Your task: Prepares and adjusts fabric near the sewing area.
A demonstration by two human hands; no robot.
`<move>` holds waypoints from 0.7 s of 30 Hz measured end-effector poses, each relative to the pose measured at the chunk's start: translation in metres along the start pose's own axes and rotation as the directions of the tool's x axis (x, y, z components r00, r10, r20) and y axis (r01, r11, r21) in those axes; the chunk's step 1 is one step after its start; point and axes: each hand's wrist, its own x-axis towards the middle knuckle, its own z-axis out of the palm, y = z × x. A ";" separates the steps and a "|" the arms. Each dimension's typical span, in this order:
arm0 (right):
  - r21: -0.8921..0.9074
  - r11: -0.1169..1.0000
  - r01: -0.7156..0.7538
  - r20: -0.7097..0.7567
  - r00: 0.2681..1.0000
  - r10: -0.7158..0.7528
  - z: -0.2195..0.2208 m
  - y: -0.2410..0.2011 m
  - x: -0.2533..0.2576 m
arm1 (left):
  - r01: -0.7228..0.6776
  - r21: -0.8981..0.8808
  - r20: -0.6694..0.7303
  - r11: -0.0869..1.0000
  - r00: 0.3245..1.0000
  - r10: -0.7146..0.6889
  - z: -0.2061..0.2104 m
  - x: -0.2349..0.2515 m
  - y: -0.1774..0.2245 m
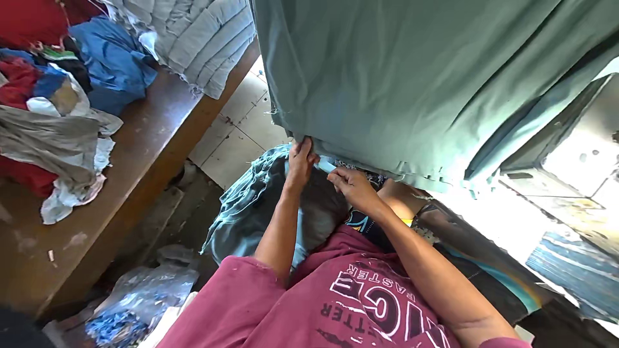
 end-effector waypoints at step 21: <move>-0.364 0.931 0.043 -0.018 0.998 -0.053 0.027 -0.035 0.034 | 0.040 0.471 0.023 0.881 0.998 -0.058 -0.037 -0.084 -0.005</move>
